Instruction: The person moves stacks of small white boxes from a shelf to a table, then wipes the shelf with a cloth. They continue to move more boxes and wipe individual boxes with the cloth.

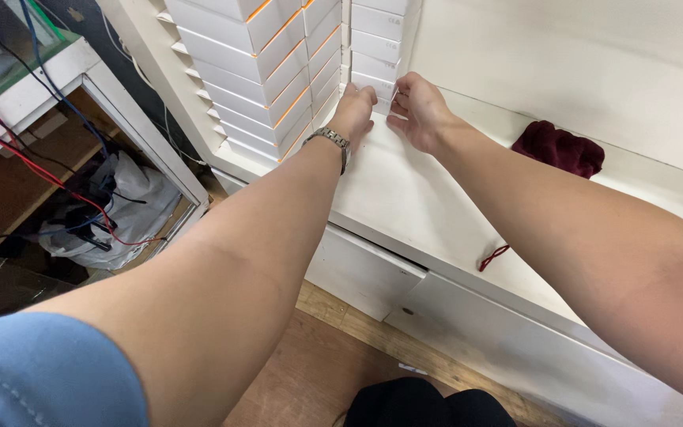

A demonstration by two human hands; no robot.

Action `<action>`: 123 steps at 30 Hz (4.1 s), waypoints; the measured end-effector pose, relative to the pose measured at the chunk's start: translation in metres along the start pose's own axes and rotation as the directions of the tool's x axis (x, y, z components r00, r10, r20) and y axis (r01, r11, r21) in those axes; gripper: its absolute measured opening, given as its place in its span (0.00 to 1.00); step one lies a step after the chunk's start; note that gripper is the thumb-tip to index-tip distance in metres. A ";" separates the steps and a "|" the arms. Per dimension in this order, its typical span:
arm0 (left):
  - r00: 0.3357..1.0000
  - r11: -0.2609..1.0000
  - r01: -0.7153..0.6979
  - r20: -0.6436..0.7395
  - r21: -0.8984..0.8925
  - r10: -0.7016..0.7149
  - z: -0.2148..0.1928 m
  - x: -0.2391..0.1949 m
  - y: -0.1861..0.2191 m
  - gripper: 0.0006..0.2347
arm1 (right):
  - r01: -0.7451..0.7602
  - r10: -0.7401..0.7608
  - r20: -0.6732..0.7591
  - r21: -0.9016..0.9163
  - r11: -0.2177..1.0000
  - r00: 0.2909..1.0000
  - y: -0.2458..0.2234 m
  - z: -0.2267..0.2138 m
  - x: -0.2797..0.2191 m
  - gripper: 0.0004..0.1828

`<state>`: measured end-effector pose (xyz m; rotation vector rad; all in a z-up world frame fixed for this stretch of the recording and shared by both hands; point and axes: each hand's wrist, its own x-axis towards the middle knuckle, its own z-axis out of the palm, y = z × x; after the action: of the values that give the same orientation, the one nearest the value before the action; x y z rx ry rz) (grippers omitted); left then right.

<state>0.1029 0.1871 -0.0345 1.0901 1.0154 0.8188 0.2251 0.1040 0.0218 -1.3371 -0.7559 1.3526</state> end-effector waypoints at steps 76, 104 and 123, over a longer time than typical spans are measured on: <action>0.913 0.750 -0.193 -0.164 0.632 0.373 0.070 -0.204 -0.009 0.16 | 0.343 -0.569 0.075 -0.859 0.381 0.819 0.075 -0.028 -0.195 0.30; 0.927 0.733 -0.375 0.254 0.567 0.277 0.154 -0.240 -0.042 0.15 | -0.416 -0.554 -0.565 -0.825 0.382 0.612 0.105 -0.107 -0.311 0.39; 0.936 0.628 0.032 -0.244 0.778 0.255 -0.006 -0.197 -0.017 0.23 | -0.034 -0.285 -0.086 -0.983 0.181 0.955 0.073 -0.002 -0.112 0.45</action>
<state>0.0315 0.0052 -0.0033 1.8117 1.6958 0.6744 0.1911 -0.0202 -0.0131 -2.3232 -1.6820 0.3334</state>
